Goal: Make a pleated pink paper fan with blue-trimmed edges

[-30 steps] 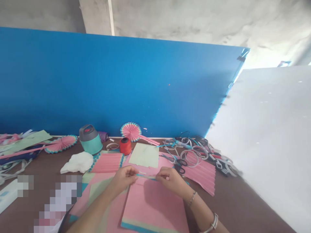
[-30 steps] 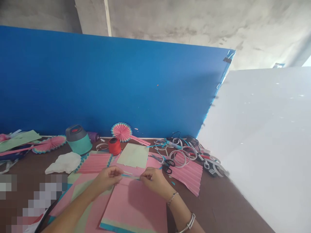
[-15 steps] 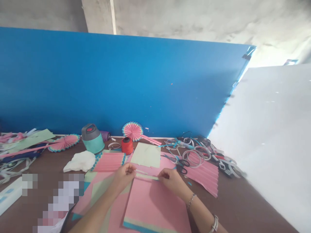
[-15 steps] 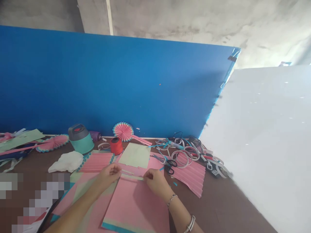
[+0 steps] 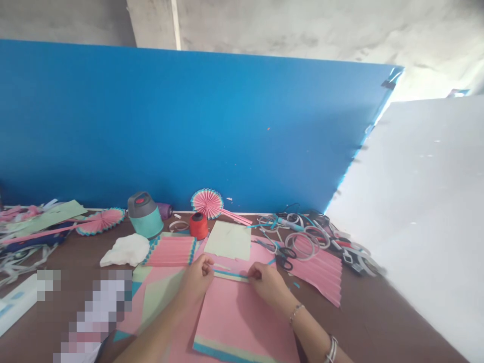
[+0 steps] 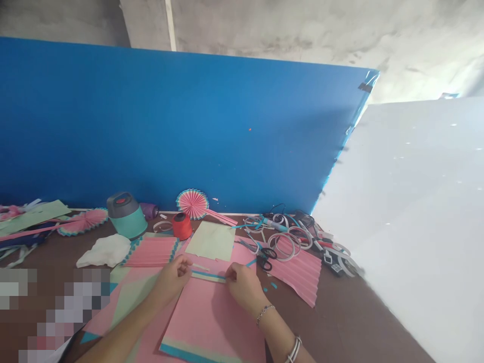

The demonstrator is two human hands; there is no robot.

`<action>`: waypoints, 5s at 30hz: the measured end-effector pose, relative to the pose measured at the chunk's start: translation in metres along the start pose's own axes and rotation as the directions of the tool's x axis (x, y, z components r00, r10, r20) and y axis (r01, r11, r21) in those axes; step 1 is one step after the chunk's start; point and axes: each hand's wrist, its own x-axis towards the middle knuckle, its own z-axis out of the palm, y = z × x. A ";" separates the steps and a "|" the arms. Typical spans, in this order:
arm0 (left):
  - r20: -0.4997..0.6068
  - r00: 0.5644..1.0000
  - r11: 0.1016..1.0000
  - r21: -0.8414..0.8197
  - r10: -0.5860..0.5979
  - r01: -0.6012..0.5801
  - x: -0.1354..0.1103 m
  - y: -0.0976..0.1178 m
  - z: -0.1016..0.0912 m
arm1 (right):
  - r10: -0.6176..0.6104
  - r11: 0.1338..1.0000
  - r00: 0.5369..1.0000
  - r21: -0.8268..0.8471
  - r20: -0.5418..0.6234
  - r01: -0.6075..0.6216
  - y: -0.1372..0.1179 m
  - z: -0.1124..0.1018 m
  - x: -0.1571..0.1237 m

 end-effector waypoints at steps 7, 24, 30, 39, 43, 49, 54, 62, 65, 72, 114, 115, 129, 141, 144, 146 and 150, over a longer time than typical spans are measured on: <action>-0.019 1.000 0.999 0.047 -0.005 0.006 0.002 -0.004 0.003 | 0.019 1.000 1.000 -0.005 0.011 -0.019 -0.001 0.001 -0.001; -0.011 1.000 0.982 0.188 -0.007 0.009 0.000 0.002 0.002 | 0.035 0.998 0.999 -0.057 0.002 -0.034 -0.003 0.003 -0.002; -0.014 1.000 0.977 0.211 0.003 0.000 -0.001 0.002 0.003 | 0.024 0.997 1.000 -0.079 -0.009 -0.024 -0.004 0.002 -0.002; 0.007 1.000 0.963 0.268 0.026 -0.027 -0.003 0.002 0.006 | 0.032 0.994 0.999 -0.105 -0.014 -0.034 -0.005 0.004 -0.002; 0.022 0.999 0.952 0.303 0.041 -0.046 -0.002 0.002 0.008 | 0.060 0.990 0.998 -0.128 -0.002 -0.060 -0.008 0.004 -0.002; 0.005 0.998 0.955 0.289 0.067 -0.065 -0.002 0.001 0.008 | 0.083 0.984 0.996 -0.158 0.025 -0.078 -0.009 0.005 -0.001; -0.014 0.996 0.979 0.185 0.083 -0.079 0.005 -0.011 0.003 | 0.083 0.987 0.996 -0.139 0.044 -0.077 -0.009 0.003 0.000; -0.004 0.891 0.854 0.290 0.453 -0.433 -0.015 0.004 0.009 | 0.105 0.987 0.994 -0.124 0.035 -0.100 -0.012 0.000 -0.001; 0.235 0.795 0.708 0.364 0.559 -0.606 -0.033 0.012 0.025 | 0.094 0.990 0.995 -0.110 0.027 -0.090 -0.010 0.002 0.000; 0.459 0.757 0.617 0.445 0.465 -0.649 -0.045 0.005 0.037 | 0.036 0.994 0.999 -0.100 -0.009 -0.037 -0.006 0.007 0.002; 0.382 0.865 0.669 0.554 0.324 -0.495 -0.051 -0.006 0.035 | 0.212 0.912 0.977 -0.355 -0.018 -0.204 0.008 -0.035 -0.003; 0.369 0.870 0.669 0.559 0.327 -0.489 -0.051 -0.007 0.036 | 0.208 0.902 0.978 -0.381 -0.025 -0.202 0.008 -0.034 -0.003; -0.029 0.914 0.790 0.515 0.404 -0.333 -0.022 -0.004 0.014 | 0.122 0.948 0.991 -0.303 0.056 -0.100 0.012 -0.033 0.001; -0.040 0.887 0.752 0.549 0.460 -0.365 0.004 -0.017 -0.002 | 0.045 0.871 0.934 -0.443 -0.356 -0.211 0.025 -0.044 0.010; 0.129 0.897 0.704 0.576 0.423 -0.415 0.005 -0.018 0.003 | 0.097 0.810 0.940 -0.522 -0.326 -0.265 0.030 -0.047 0.010; 0.204 0.902 0.695 0.582 0.380 -0.423 0.005 -0.017 0.004 | 0.083 0.802 0.945 -0.541 -0.317 -0.252 0.031 -0.046 0.011; 0.193 0.895 0.701 0.565 0.401 -0.436 0.003 -0.010 0.001 | 0.066 0.814 0.948 -0.534 -0.310 -0.231 0.030 -0.044 0.012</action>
